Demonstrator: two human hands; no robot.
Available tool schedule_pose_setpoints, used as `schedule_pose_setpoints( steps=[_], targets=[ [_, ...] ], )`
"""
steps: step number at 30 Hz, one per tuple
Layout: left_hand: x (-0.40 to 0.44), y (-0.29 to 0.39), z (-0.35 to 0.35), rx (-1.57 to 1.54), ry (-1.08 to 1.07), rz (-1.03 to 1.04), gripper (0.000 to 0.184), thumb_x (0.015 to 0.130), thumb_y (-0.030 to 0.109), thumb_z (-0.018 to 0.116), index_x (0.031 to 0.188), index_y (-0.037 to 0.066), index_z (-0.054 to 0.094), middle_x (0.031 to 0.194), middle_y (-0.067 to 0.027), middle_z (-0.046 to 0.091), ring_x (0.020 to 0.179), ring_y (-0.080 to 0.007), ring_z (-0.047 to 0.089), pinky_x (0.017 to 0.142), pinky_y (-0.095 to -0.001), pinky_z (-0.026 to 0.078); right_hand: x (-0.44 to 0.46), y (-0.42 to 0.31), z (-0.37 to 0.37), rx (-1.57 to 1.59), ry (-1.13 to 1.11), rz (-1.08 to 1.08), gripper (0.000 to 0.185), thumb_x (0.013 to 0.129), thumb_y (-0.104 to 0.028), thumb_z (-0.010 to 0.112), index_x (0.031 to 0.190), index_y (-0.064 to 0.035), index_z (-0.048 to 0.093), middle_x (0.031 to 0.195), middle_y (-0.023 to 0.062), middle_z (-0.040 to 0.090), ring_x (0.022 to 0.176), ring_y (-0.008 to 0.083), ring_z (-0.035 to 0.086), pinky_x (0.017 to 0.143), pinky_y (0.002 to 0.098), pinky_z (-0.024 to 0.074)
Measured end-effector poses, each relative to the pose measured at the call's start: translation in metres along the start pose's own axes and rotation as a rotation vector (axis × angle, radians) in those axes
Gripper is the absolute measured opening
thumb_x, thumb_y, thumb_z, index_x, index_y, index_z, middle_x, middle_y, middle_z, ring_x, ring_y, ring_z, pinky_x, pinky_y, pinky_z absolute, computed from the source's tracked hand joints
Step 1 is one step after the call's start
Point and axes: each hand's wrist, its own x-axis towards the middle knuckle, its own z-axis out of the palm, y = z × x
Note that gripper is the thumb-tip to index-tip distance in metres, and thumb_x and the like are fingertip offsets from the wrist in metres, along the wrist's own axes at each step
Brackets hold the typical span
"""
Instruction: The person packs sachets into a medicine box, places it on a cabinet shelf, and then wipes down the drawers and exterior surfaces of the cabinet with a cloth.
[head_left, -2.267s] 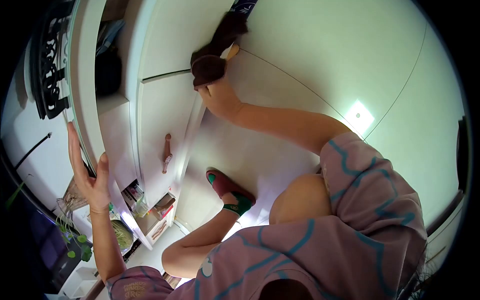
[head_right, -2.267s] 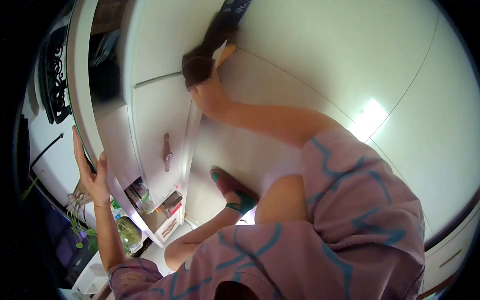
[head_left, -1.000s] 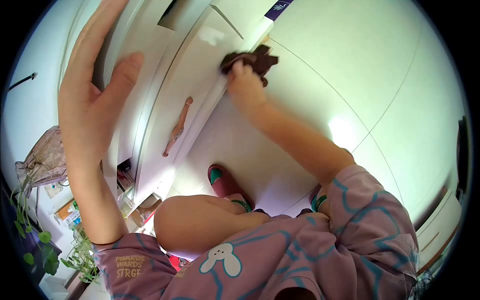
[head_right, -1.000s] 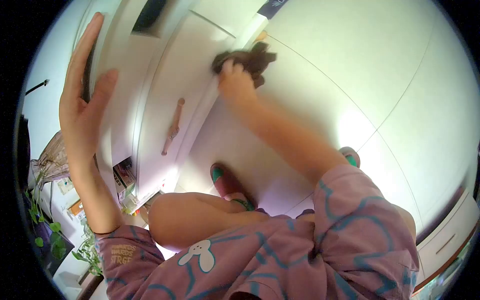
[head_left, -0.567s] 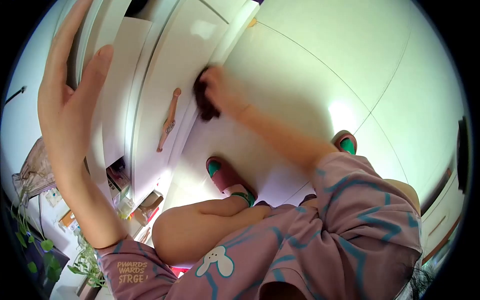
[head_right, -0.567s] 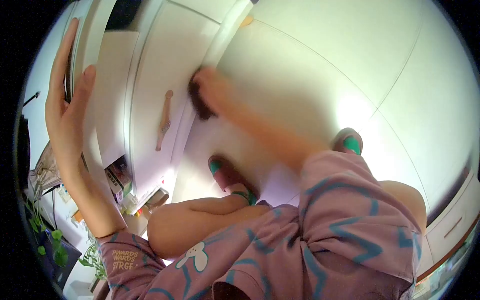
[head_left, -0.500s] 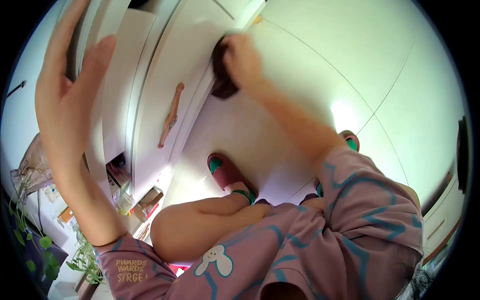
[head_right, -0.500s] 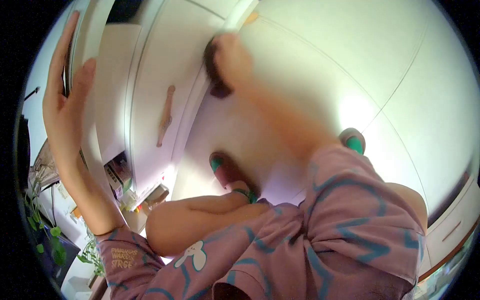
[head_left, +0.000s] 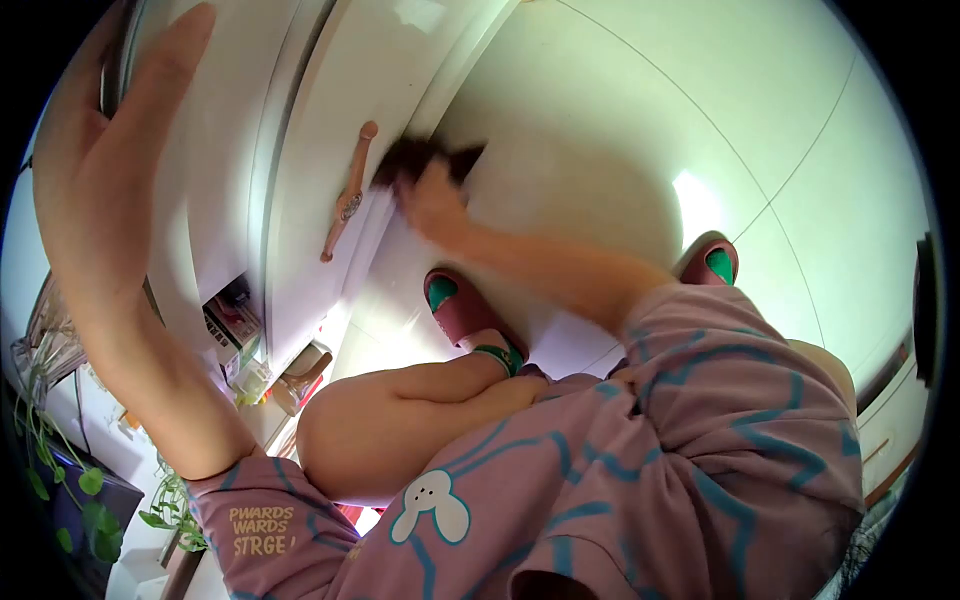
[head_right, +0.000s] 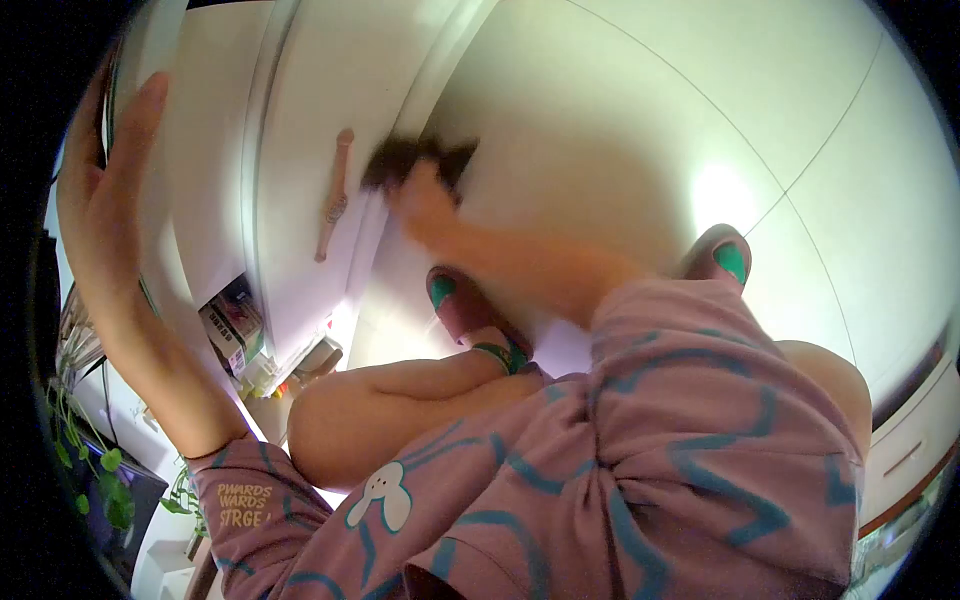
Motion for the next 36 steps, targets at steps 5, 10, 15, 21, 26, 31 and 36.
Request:
schedule_pose_setpoints(
  steps=[5, 10, 15, 21, 26, 31, 36],
  targets=[
    [-0.009, 0.005, 0.004, -0.087, 0.13, -0.06, 0.049, 0.093, 0.025, 0.072, 0.135, 0.002, 0.061, 0.122, -0.0113, 0.069, 0.11, -0.0166, 0.063, 0.097, -0.0285, 0.047, -0.034, 0.009, 0.032, -0.2, 0.087, -0.283, 0.052, 0.094, -0.022, 0.055, 0.126, 0.0176, 0.044, 0.118, 0.0392, 0.054, 0.107, 0.0506, 0.058, 0.098, 0.053, 0.0459],
    [-0.009, 0.002, 0.006, -0.044, 0.165, -0.049, 0.05, 0.093, 0.026, 0.072, 0.136, 0.003, 0.061, 0.125, -0.0115, 0.067, 0.112, -0.0172, 0.063, 0.098, -0.0289, 0.047, 0.054, -0.003, -0.049, -0.408, 0.485, -0.481, 0.04, 0.095, -0.026, 0.055, 0.112, 0.0096, 0.054, 0.111, 0.0331, 0.058, 0.1, 0.0474, 0.06, 0.087, 0.0535, 0.0491],
    [-0.008, -0.01, 0.003, 0.064, 0.207, -0.043, 0.05, 0.093, 0.026, 0.072, 0.136, 0.003, 0.06, 0.129, -0.0117, 0.065, 0.114, -0.0178, 0.062, 0.1, -0.0293, 0.047, 0.114, -0.076, -0.167, -0.505, 0.506, -0.266, 0.038, 0.1, -0.03, 0.048, 0.105, 0.008, 0.054, 0.096, 0.0308, 0.062, 0.088, 0.0488, 0.061, 0.079, 0.0541, 0.0505],
    [-0.005, 0.006, 0.007, -0.092, 0.165, -0.051, 0.049, 0.094, 0.026, 0.071, 0.137, 0.004, 0.06, 0.133, -0.0125, 0.063, 0.118, -0.0182, 0.06, 0.101, -0.0298, 0.046, 0.114, -0.095, -0.151, -0.197, 0.834, -0.3, 0.038, 0.101, -0.028, 0.044, 0.104, 0.0078, 0.057, 0.098, 0.0306, 0.066, 0.091, 0.048, 0.065, 0.082, 0.054, 0.0515],
    [-0.004, 0.001, 0.009, -0.102, 0.142, 0.119, 0.046, 0.095, 0.021, 0.069, 0.137, 0.005, 0.06, 0.136, -0.0122, 0.061, 0.121, -0.0194, 0.059, 0.104, -0.0306, 0.044, 0.032, -0.023, -0.03, -0.234, 0.396, -0.217, 0.034, 0.099, -0.024, 0.049, 0.119, 0.0045, 0.05, 0.104, 0.0303, 0.059, 0.081, 0.0482, 0.063, 0.072, 0.0544, 0.0546],
    [-0.003, 0.0, 0.007, -0.131, 0.103, 0.151, 0.047, 0.097, 0.017, 0.065, 0.14, 0.003, 0.056, 0.141, -0.0125, 0.058, 0.126, -0.0211, 0.056, 0.108, -0.0323, 0.042, -0.001, 0.016, 0.024, -0.635, -0.028, -0.393, 0.034, 0.093, -0.024, 0.058, 0.117, 0.0003, 0.062, 0.105, 0.0297, 0.061, 0.094, 0.0453, 0.063, 0.075, 0.0506, 0.0557],
    [-0.002, 0.004, 0.008, -0.192, 0.074, 0.218, 0.049, 0.098, 0.013, 0.062, 0.144, 0.001, 0.052, 0.144, -0.0146, 0.055, 0.132, -0.024, 0.053, 0.112, -0.0349, 0.038, 0.057, -0.02, -0.056, -0.403, 0.478, -0.302, 0.037, 0.098, -0.029, 0.052, 0.102, 0.0066, 0.06, 0.098, 0.0283, 0.063, 0.091, 0.0464, 0.063, 0.082, 0.0516, 0.0529]
  ],
)
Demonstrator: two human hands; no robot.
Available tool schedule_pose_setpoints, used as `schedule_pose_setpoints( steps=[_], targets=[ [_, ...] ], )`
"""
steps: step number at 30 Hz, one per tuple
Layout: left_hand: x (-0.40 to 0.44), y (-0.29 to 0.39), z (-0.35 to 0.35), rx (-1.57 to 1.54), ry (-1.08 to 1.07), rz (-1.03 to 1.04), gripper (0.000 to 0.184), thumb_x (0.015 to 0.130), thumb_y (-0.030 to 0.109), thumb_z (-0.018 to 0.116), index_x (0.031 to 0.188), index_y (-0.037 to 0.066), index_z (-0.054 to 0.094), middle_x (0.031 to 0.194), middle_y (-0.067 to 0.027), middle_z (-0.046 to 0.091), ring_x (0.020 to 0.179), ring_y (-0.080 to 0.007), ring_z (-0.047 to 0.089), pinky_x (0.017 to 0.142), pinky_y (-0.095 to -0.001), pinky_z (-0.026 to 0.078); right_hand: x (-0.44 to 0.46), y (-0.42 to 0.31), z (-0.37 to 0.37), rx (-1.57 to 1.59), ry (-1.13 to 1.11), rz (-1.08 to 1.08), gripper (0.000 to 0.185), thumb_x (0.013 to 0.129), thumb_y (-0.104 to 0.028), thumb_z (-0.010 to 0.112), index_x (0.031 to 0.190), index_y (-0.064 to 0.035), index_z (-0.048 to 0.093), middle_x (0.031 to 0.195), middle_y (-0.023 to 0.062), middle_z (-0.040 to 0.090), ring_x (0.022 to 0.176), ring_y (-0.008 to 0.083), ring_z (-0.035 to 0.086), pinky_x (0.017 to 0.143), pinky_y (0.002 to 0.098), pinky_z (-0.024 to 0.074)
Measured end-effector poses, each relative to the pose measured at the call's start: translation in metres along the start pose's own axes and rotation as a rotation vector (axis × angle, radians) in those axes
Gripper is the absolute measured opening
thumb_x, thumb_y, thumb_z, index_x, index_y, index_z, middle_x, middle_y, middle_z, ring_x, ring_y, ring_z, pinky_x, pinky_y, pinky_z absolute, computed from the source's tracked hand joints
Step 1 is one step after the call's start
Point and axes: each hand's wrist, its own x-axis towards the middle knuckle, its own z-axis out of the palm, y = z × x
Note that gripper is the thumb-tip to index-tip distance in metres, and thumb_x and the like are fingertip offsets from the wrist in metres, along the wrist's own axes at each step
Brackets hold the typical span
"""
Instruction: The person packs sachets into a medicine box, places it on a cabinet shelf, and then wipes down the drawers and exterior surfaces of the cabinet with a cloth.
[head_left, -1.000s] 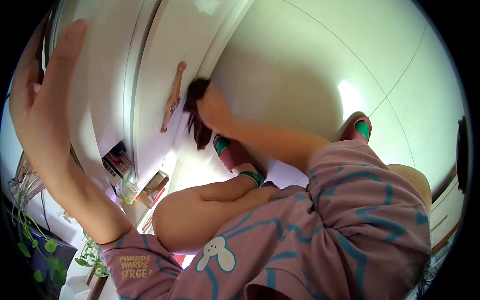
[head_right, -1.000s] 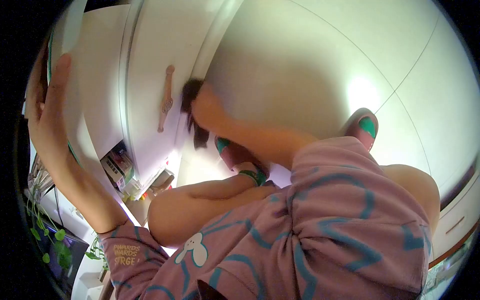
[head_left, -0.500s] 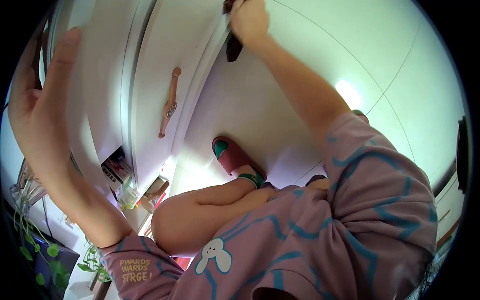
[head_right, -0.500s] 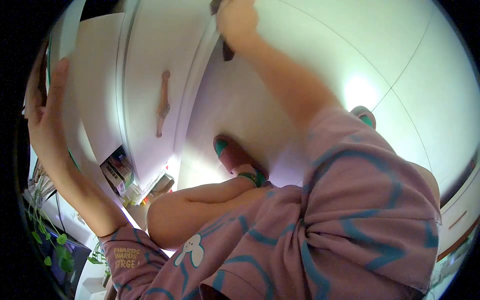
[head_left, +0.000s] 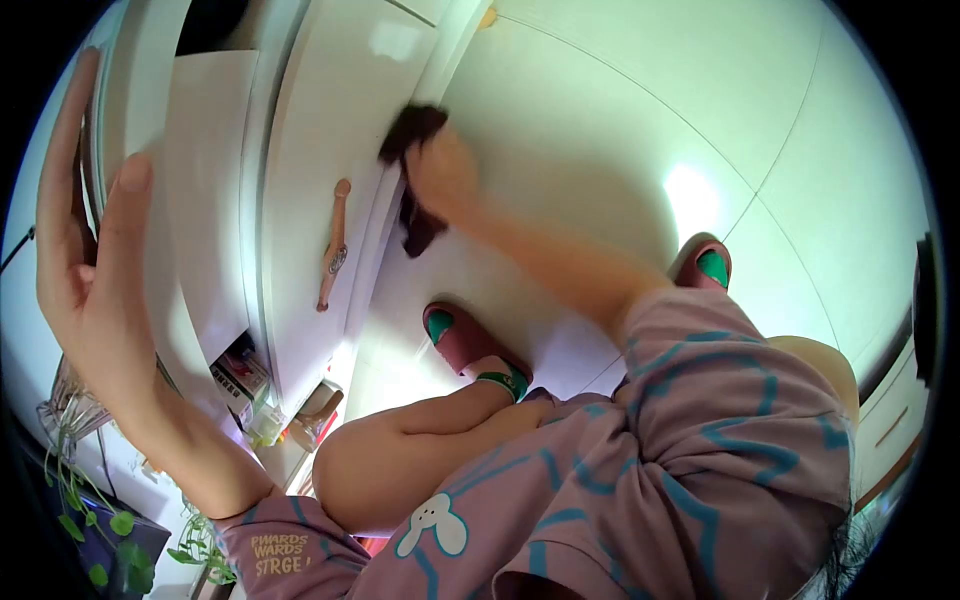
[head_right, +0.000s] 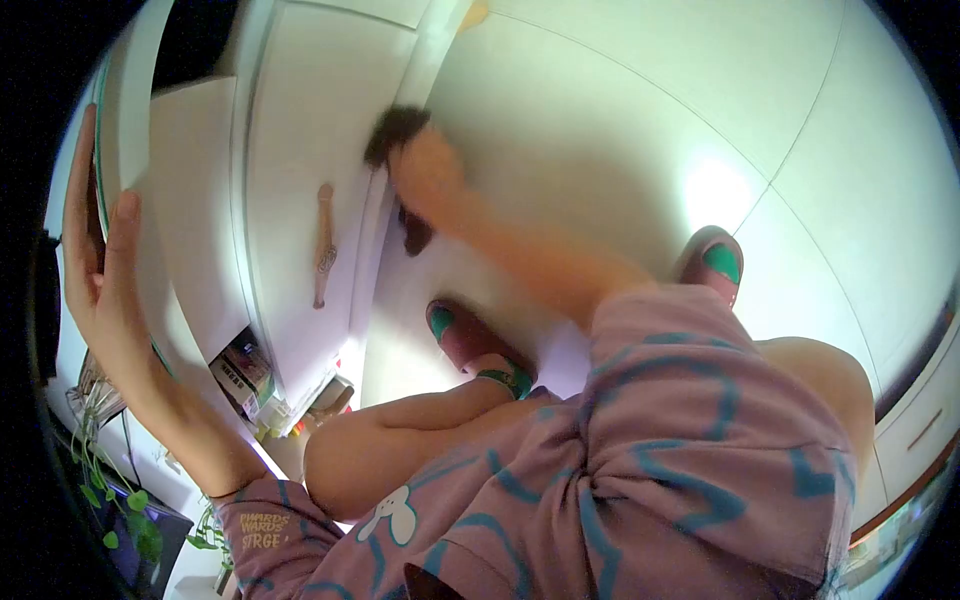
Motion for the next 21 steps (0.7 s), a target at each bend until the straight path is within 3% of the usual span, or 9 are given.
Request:
schedule_pose_setpoints(
  steps=[3, 5, 8, 11, 12, 13, 14, 18, 21],
  targets=[
    [0.001, 0.003, 0.002, -0.059, 0.006, -0.051, 0.049, 0.097, 0.013, 0.062, 0.144, 0.001, 0.052, 0.145, -0.0158, 0.054, 0.133, -0.0253, 0.052, 0.114, -0.0359, 0.037, 0.088, -0.005, -0.079, 0.104, -0.059, 0.134, 0.042, 0.099, -0.033, 0.047, 0.103, 0.0072, 0.06, 0.103, 0.0295, 0.064, 0.094, 0.0465, 0.064, 0.084, 0.0537, 0.0519],
    [0.003, -0.002, -0.001, -0.059, -0.008, 0.009, 0.049, 0.097, 0.013, 0.063, 0.144, 0.001, 0.052, 0.145, -0.0162, 0.054, 0.133, -0.025, 0.052, 0.113, -0.0355, 0.037, 0.145, -0.006, -0.116, 0.05, 0.096, 0.098, 0.041, 0.099, -0.033, 0.049, 0.106, 0.0068, 0.057, 0.098, 0.0268, 0.066, 0.097, 0.0451, 0.065, 0.086, 0.0523, 0.0527],
    [0.001, 0.005, 0.003, -0.056, 0.029, -0.066, 0.049, 0.097, 0.012, 0.063, 0.143, 0.001, 0.052, 0.146, -0.0156, 0.053, 0.134, -0.0245, 0.052, 0.113, -0.035, 0.037, 0.204, 0.011, -0.123, -0.066, 0.274, 0.028, 0.041, 0.101, -0.03, 0.043, 0.105, 0.0082, 0.057, 0.1, 0.0324, 0.066, 0.094, 0.0476, 0.065, 0.084, 0.0524, 0.0518],
    [0.0, 0.005, 0.002, -0.066, 0.017, -0.086, 0.048, 0.097, 0.011, 0.063, 0.143, 0.001, 0.053, 0.146, -0.015, 0.053, 0.135, -0.0237, 0.051, 0.113, -0.0343, 0.037, 0.166, -0.017, -0.124, 0.277, 0.258, 0.206, 0.042, 0.101, -0.031, 0.043, 0.103, 0.0096, 0.056, 0.098, 0.0327, 0.065, 0.093, 0.0474, 0.065, 0.083, 0.0514, 0.0516],
    [0.001, 0.001, 0.001, -0.064, 0.026, -0.089, 0.048, 0.097, 0.011, 0.063, 0.143, 0.001, 0.053, 0.146, -0.015, 0.053, 0.135, -0.0237, 0.051, 0.113, -0.0343, 0.037, 0.141, -0.021, -0.11, 0.296, 0.298, 0.164, 0.047, 0.102, -0.034, 0.043, 0.105, 0.012, 0.055, 0.097, 0.0341, 0.064, 0.091, 0.0492, 0.065, 0.082, 0.0521, 0.0505],
    [0.003, -0.004, 0.0, -0.036, 0.021, -0.027, 0.048, 0.097, 0.011, 0.063, 0.143, 0.001, 0.053, 0.146, -0.0149, 0.053, 0.134, -0.0235, 0.051, 0.113, -0.0341, 0.037, 0.12, -0.008, -0.076, 0.179, 0.333, 0.145, 0.046, 0.098, -0.036, 0.051, 0.109, 0.0083, 0.055, 0.106, 0.028, 0.065, 0.1, 0.0462, 0.064, 0.089, 0.0515, 0.0518],
    [0.003, -0.006, -0.001, -0.009, 0.011, 0.036, 0.048, 0.097, 0.011, 0.063, 0.143, 0.002, 0.053, 0.145, -0.0148, 0.054, 0.134, -0.0232, 0.051, 0.113, -0.0339, 0.037, 0.089, -0.002, -0.046, 0.179, 0.255, 0.134, 0.044, 0.102, -0.035, 0.046, 0.112, 0.0075, 0.049, 0.106, 0.034, 0.061, 0.095, 0.0486, 0.063, 0.08, 0.055, 0.0508],
    [0.002, -0.004, 0.001, -0.026, 0.017, -0.013, 0.047, 0.098, 0.011, 0.063, 0.142, 0.002, 0.054, 0.145, -0.0147, 0.055, 0.133, -0.0227, 0.052, 0.112, -0.0337, 0.037, -0.06, -0.015, 0.021, 0.025, -0.278, -0.013, 0.064, 0.106, -0.043, 0.035, 0.085, 0.01, 0.065, 0.08, 0.0351, 0.064, 0.075, 0.0495, 0.064, 0.073, 0.0546, 0.0517],
    [-0.003, -0.002, -0.002, -0.032, -0.017, -0.042, 0.045, 0.098, 0.01, 0.063, 0.141, 0.002, 0.055, 0.144, -0.0147, 0.055, 0.132, -0.0228, 0.052, 0.112, -0.0336, 0.038, -0.096, -0.023, 0.02, 0.169, -0.596, -0.098, 0.07, 0.105, -0.045, 0.038, 0.071, 0.0091, 0.066, 0.076, 0.035, 0.064, 0.078, 0.0503, 0.065, 0.074, 0.0543, 0.052]
  ],
)
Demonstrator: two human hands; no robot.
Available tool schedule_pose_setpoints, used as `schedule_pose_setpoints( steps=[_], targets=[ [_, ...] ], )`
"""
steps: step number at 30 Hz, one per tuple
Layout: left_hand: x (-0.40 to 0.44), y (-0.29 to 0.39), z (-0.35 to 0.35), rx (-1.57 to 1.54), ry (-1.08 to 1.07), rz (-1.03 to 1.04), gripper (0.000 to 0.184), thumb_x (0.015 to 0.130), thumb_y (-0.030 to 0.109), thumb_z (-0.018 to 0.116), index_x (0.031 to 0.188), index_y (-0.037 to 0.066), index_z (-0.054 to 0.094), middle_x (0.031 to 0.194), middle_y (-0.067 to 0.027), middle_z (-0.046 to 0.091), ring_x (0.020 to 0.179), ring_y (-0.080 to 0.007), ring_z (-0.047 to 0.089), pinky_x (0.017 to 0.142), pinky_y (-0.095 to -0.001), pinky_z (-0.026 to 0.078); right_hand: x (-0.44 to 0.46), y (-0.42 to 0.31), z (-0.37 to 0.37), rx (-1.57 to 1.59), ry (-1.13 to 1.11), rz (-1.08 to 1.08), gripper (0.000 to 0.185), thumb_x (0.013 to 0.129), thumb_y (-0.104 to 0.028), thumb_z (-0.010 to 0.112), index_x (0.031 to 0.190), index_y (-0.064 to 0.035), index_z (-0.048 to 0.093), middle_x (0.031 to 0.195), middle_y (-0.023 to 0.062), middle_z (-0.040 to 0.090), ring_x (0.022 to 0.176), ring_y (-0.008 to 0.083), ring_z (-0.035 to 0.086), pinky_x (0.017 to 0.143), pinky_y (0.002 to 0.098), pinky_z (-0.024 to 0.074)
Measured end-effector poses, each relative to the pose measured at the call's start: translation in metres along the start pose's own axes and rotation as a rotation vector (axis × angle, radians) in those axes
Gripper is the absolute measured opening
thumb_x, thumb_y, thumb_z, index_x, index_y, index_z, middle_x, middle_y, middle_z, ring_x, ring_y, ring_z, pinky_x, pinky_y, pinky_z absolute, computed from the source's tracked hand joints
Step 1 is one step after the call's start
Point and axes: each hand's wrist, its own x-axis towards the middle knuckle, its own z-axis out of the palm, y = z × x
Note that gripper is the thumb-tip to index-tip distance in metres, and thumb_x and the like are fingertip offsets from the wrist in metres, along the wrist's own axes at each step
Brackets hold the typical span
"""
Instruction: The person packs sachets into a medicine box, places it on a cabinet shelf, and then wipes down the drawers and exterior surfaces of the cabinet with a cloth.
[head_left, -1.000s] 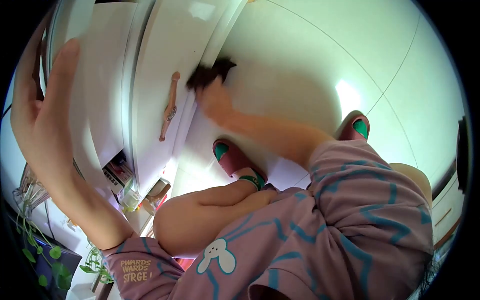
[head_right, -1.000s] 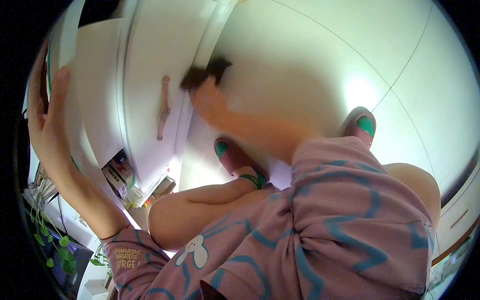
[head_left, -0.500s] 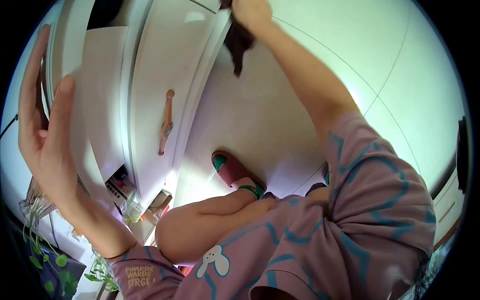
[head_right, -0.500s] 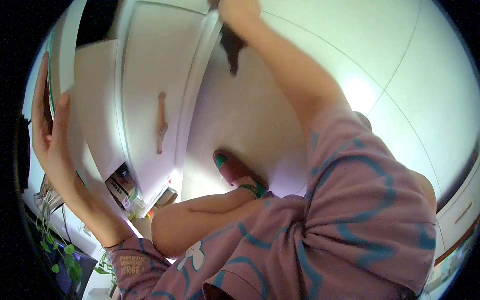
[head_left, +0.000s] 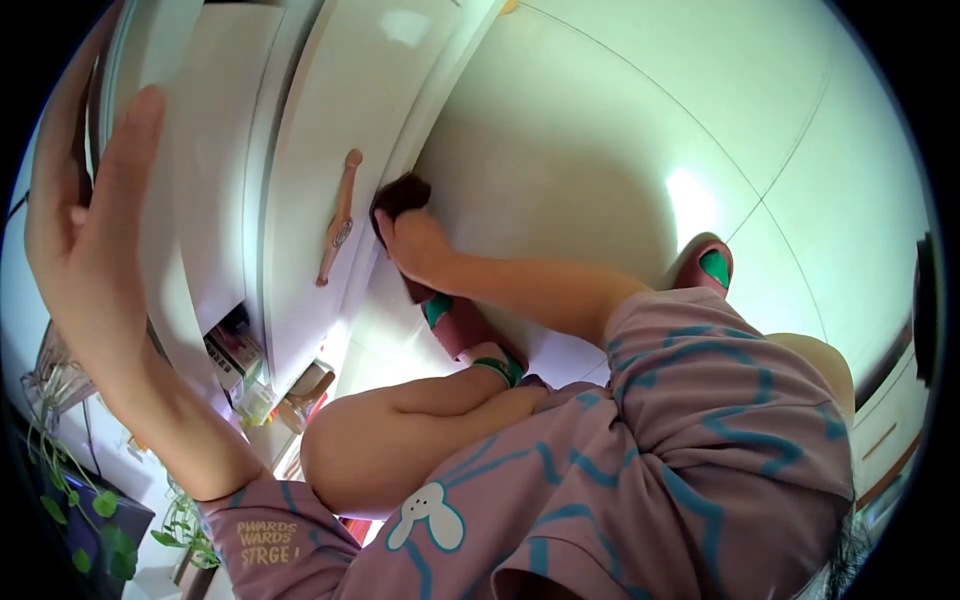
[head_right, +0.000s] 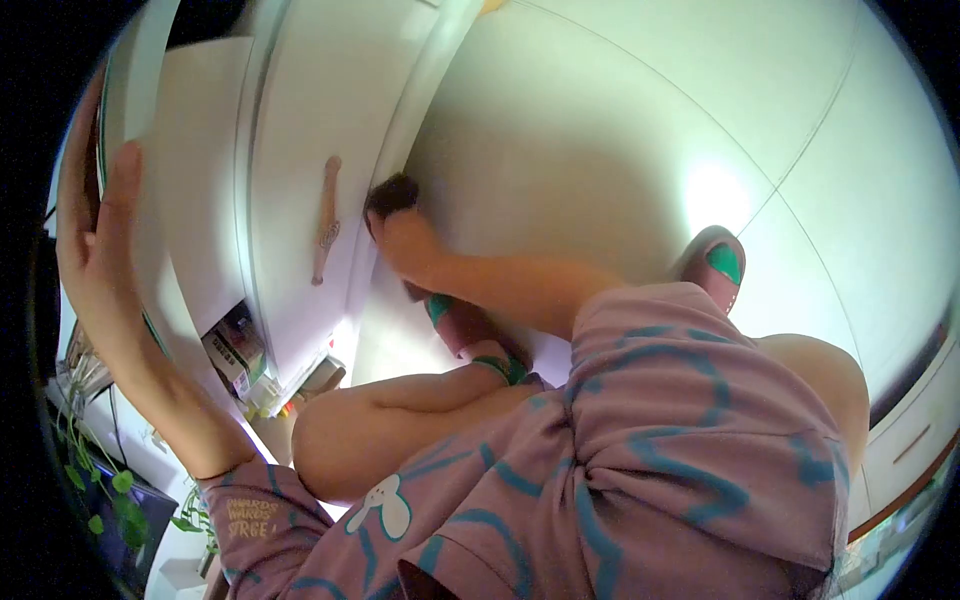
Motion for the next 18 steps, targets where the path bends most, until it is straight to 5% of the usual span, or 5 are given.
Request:
schedule_pose_setpoints(
  steps=[2, 7, 10, 13, 18],
  targets=[
    [-0.005, 0.007, 0.002, 0.05, 0.082, -0.265, 0.046, 0.097, 0.007, 0.062, 0.142, -0.001, 0.053, 0.146, -0.0149, 0.053, 0.133, -0.0229, 0.051, 0.113, -0.0334, 0.037, 0.007, -0.011, -0.018, 0.088, 0.135, 0.154, 0.071, 0.103, -0.048, 0.041, 0.072, 0.0098, 0.067, 0.076, 0.0335, 0.065, 0.078, 0.0497, 0.066, 0.074, 0.0547, 0.0519],
    [-0.005, 0.007, 0.003, 0.037, 0.023, -0.017, 0.047, 0.097, 0.006, 0.061, 0.142, -0.001, 0.053, 0.146, -0.015, 0.053, 0.134, -0.023, 0.051, 0.113, -0.0335, 0.036, 0.064, 0.016, -0.117, -0.049, 0.468, 0.169, 0.083, 0.099, -0.063, 0.041, 0.08, 0.0128, 0.067, 0.082, 0.037, 0.065, 0.087, 0.0526, 0.065, 0.076, 0.0572, 0.0506],
    [-0.004, 0.008, 0.005, -0.004, 0.003, 0.041, 0.047, 0.097, 0.006, 0.061, 0.143, -0.001, 0.052, 0.146, -0.015, 0.053, 0.134, -0.0231, 0.051, 0.113, -0.0335, 0.036, 0.115, 0.032, -0.199, 0.107, 0.706, 0.043, 0.052, 0.102, -0.037, 0.044, 0.109, 0.0135, 0.056, 0.098, 0.0365, 0.064, 0.093, 0.0521, 0.063, 0.085, 0.0536, 0.0487],
    [-0.004, 0.006, 0.005, -0.045, -0.003, 0.068, 0.047, 0.097, 0.006, 0.061, 0.143, -0.001, 0.052, 0.146, -0.0151, 0.052, 0.134, -0.0232, 0.05, 0.113, -0.0335, 0.036, 0.144, 0.029, -0.256, -0.158, 0.858, 0.038, 0.055, 0.102, -0.039, 0.044, 0.108, 0.0134, 0.058, 0.1, 0.0384, 0.064, 0.098, 0.0534, 0.061, 0.088, 0.0537, 0.0472],
    [-0.008, 0.003, 0.002, -0.08, -0.005, 0.08, 0.048, 0.097, 0.005, 0.061, 0.143, -0.002, 0.051, 0.147, -0.0152, 0.052, 0.135, -0.0234, 0.05, 0.114, -0.0336, 0.036, 0.118, 0.008, -0.172, 0.117, 1.073, -0.122, 0.045, 0.103, -0.031, 0.046, 0.12, 0.0099, 0.052, 0.113, 0.034, 0.06, 0.107, 0.0487, 0.058, 0.094, 0.0504, 0.0449]
  ],
)
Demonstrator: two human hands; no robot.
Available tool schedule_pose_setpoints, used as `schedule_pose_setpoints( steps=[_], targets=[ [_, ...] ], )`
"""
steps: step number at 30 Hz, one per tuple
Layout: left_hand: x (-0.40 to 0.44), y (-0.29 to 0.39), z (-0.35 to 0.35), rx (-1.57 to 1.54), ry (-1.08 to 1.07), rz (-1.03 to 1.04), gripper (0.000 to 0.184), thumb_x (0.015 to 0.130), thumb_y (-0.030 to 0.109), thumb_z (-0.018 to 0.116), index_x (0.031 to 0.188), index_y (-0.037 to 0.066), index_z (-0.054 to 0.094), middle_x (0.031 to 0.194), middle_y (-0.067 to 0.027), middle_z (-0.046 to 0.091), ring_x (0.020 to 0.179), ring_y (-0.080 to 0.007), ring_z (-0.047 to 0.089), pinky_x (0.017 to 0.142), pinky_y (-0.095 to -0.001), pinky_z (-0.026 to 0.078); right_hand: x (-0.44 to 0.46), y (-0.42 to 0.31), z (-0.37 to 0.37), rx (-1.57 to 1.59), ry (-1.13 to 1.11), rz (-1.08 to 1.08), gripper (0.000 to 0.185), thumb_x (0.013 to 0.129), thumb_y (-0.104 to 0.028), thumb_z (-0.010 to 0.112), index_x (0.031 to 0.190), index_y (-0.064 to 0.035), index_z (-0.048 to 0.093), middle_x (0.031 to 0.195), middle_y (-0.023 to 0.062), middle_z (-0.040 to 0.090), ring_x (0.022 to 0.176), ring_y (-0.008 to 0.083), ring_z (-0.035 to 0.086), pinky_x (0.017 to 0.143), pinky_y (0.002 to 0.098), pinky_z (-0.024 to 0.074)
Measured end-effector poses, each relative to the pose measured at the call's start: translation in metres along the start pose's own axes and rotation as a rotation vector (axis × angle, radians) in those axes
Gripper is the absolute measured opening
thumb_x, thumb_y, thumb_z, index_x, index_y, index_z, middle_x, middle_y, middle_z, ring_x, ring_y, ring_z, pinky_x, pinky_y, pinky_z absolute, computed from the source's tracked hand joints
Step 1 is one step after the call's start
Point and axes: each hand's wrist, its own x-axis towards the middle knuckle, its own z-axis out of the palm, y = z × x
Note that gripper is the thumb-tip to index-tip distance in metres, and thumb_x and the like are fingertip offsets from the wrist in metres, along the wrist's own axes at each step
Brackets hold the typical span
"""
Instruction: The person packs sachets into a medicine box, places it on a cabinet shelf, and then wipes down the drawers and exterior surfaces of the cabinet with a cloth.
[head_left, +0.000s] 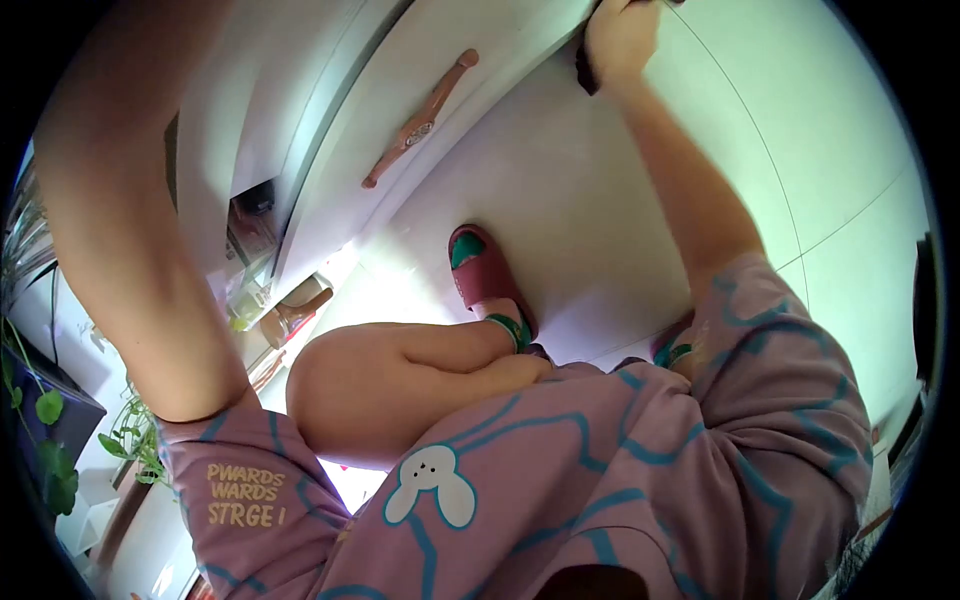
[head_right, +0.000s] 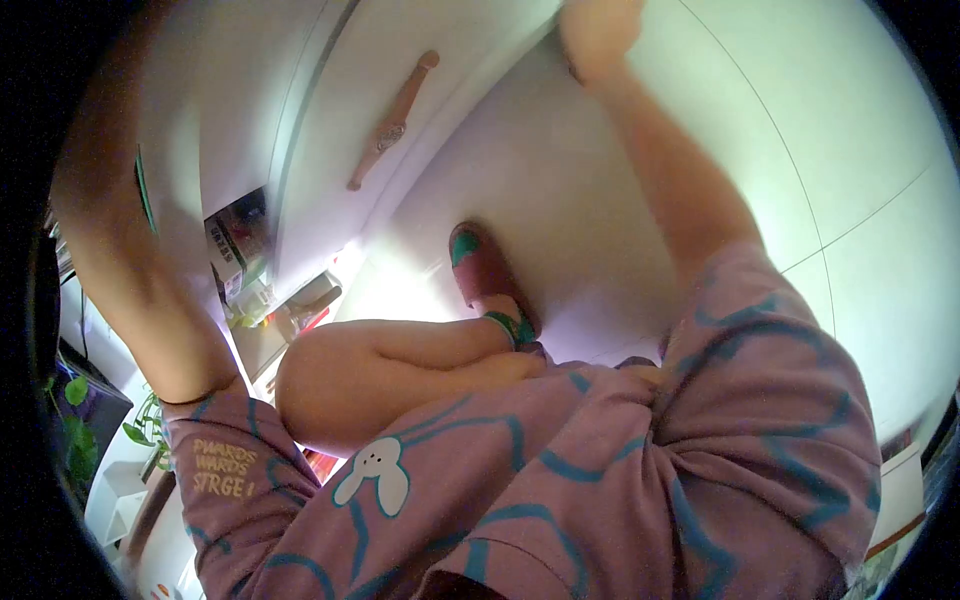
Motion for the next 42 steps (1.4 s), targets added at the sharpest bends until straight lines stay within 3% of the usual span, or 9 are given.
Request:
schedule_pose_setpoints(
  steps=[2, 5, 11, 13, 17, 24, 26, 31, 42],
  targets=[
    [0.002, -0.001, 0.0, -0.023, -0.005, 0.014, 0.048, 0.097, 0.005, 0.061, 0.143, -0.002, 0.051, 0.147, -0.0152, 0.052, 0.135, -0.0234, 0.05, 0.114, -0.0336, 0.035, -0.07, -0.002, 0.002, -0.109, -0.159, 0.2, 0.069, 0.103, -0.05, 0.042, 0.102, 0.0188, 0.054, 0.101, 0.0395, 0.063, 0.1, 0.0525, 0.061, 0.086, 0.0494, 0.05],
    [0.002, -0.003, -0.002, -0.036, -0.012, 0.014, 0.048, 0.097, 0.004, 0.061, 0.143, -0.002, 0.051, 0.147, -0.0153, 0.052, 0.135, -0.0235, 0.049, 0.114, -0.0336, 0.035, -0.182, 0.002, 0.009, -0.233, -0.514, 0.288, 0.062, 0.105, -0.042, 0.043, 0.074, 0.0088, 0.06, 0.071, 0.0333, 0.064, 0.07, 0.0482, 0.065, 0.061, 0.0537, 0.0495],
    [0.001, -0.009, -0.011, 0.002, -0.005, -0.029, 0.048, 0.097, 0.004, 0.06, 0.144, -0.002, 0.05, 0.148, -0.0154, 0.051, 0.136, -0.0237, 0.049, 0.114, -0.0336, 0.035, -0.318, -0.026, 0.012, -0.156, -0.888, 0.142, 0.064, 0.106, -0.038, 0.042, 0.067, 0.0084, 0.062, 0.069, 0.0333, 0.061, 0.069, 0.049, 0.061, 0.067, 0.0533, 0.0487],
    [0.003, -0.011, -0.012, -0.007, -0.018, -0.028, 0.048, 0.097, 0.003, 0.06, 0.144, -0.002, 0.05, 0.148, -0.0154, 0.051, 0.136, -0.0238, 0.049, 0.114, -0.0336, 0.035, -0.293, -0.032, 0.009, -0.208, -1.15, 0.208, 0.055, 0.106, -0.034, 0.04, 0.09, 0.0094, 0.069, 0.077, 0.029, 0.065, 0.076, 0.0449, 0.064, 0.073, 0.0505, 0.0508],
    [0.01, -0.012, -0.01, -0.03, -0.031, -0.017, 0.049, 0.097, 0.003, 0.06, 0.144, -0.003, 0.049, 0.148, -0.0155, 0.051, 0.136, -0.0239, 0.048, 0.114, -0.0337, 0.034, -0.222, -0.018, -0.009, 0.115, -0.939, 0.553, 0.057, 0.096, -0.042, 0.06, 0.078, 0.0114, 0.068, 0.076, 0.032, 0.065, 0.079, 0.0442, 0.068, 0.074, 0.05, 0.0523],
    [0.012, -0.007, -0.004, -0.05, -0.007, -0.058, 0.05, 0.096, 0.002, 0.06, 0.145, -0.003, 0.048, 0.15, -0.0162, 0.048, 0.139, -0.0251, 0.046, 0.116, -0.0344, 0.033, -0.034, -0.008, -0.036, 0.024, -0.525, 0.475, 0.059, 0.087, -0.044, 0.075, 0.116, 0.0061, 0.062, 0.11, 0.0209, 0.07, 0.099, 0.03, 0.069, 0.086, 0.0404, 0.0528],
    [0.011, -0.006, -0.003, -0.055, -0.009, -0.076, 0.051, 0.096, 0.004, 0.061, 0.145, -0.003, 0.048, 0.151, -0.0161, 0.048, 0.139, -0.0251, 0.046, 0.116, -0.0345, 0.033, -0.008, -0.009, -0.039, 0.186, -0.346, 0.279, 0.046, 0.088, -0.039, 0.073, 0.103, 0.0034, 0.064, 0.103, 0.0211, 0.069, 0.095, 0.0357, 0.068, 0.083, 0.0431, 0.0529],
    [0.012, -0.009, -0.008, 0.02, -0.028, -0.048, 0.052, 0.096, 0.007, 0.063, 0.145, -0.002, 0.048, 0.151, -0.0149, 0.048, 0.139, -0.0247, 0.046, 0.116, -0.035, 0.033, -0.004, -0.03, -0.059, -0.235, -0.828, -0.08, 0.058, 0.083, -0.051, 0.075, 0.104, 0.0023, 0.063, 0.098, 0.0185, 0.066, 0.091, 0.0378, 0.066, 0.082, 0.0452, 0.0527],
    [0.011, -0.013, -0.011, 0.04, -0.022, -0.045, 0.05, 0.097, 0.011, 0.063, 0.144, -0.001, 0.051, 0.149, -0.0147, 0.05, 0.138, -0.0239, 0.047, 0.116, -0.0345, 0.034, -0.031, -0.011, -0.028, -0.084, -0.661, -0.321, 0.066, 0.088, -0.048, 0.069, 0.116, 0.0109, 0.058, 0.114, 0.0261, 0.059, 0.105, 0.0408, 0.061, 0.092, 0.0456, 0.052]
  ],
)
